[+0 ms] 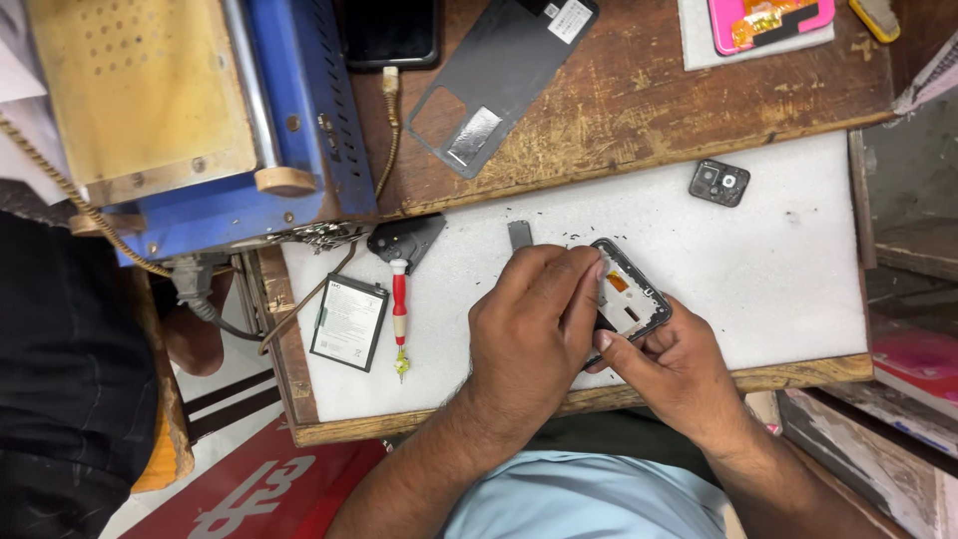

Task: The person uses a red-handled screwdriver to remove screws from a disassembled smartphone. They then remove the battery and a small internal component, placing them on the workbench. The person continues to manipulate the phone's internal frame and ribbon cables.

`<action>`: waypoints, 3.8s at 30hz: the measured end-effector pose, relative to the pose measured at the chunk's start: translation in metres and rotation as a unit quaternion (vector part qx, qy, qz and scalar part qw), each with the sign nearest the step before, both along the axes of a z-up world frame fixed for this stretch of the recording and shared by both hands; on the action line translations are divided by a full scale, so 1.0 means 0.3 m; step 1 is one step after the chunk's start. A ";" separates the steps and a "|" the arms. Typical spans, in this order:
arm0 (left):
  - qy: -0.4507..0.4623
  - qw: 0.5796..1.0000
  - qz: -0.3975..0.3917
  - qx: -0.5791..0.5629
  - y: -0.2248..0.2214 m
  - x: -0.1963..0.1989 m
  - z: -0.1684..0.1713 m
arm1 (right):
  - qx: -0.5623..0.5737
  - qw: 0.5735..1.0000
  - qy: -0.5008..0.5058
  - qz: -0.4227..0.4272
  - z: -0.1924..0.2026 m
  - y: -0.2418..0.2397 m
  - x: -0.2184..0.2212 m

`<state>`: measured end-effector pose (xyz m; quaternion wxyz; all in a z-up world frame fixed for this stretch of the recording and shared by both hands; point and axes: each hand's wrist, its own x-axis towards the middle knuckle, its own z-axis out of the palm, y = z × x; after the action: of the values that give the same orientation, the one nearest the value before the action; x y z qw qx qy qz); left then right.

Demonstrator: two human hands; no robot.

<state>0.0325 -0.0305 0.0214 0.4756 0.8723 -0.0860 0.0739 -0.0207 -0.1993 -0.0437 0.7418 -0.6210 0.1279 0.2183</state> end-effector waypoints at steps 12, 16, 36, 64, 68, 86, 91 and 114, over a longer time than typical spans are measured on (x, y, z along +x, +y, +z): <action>-0.027 0.999 -0.014 0.037 -0.017 0.020 -0.025 | -0.070 0.996 -0.001 0.049 -0.031 -0.023 -0.007; -0.094 0.993 -0.034 0.057 -0.029 -0.005 -0.027 | -0.084 0.995 -0.010 0.055 -0.039 -0.034 -0.024; 0.060 0.991 -0.121 -0.023 0.143 -0.116 0.026 | 0.027 0.999 -0.013 0.018 0.029 -0.072 -0.008; 0.105 0.982 -0.150 -0.049 -0.019 -0.119 -0.012 | 0.006 0.998 0.002 0.065 0.015 -0.063 -0.119; 0.091 0.982 -0.152 -0.061 -0.017 -0.118 -0.020 | 0.007 0.998 0.006 0.058 0.015 -0.059 -0.119; 0.178 0.981 -0.016 -0.076 0.071 -0.091 -0.069 | 0.006 1.000 0.027 0.010 0.023 -0.025 -0.125; 0.183 0.978 0.096 -0.041 0.190 -0.072 -0.103 | -0.016 1.000 0.014 0.010 0.040 -0.014 -0.117; 0.098 0.990 0.097 0.027 0.200 -0.078 -0.119 | -0.038 0.999 -0.003 0.023 0.005 -0.032 -0.152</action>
<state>0.0091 0.0295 -0.0142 0.4485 0.8922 0.0436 0.0317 -0.0663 -0.2088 -0.0420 0.7131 -0.6521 0.1197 0.2281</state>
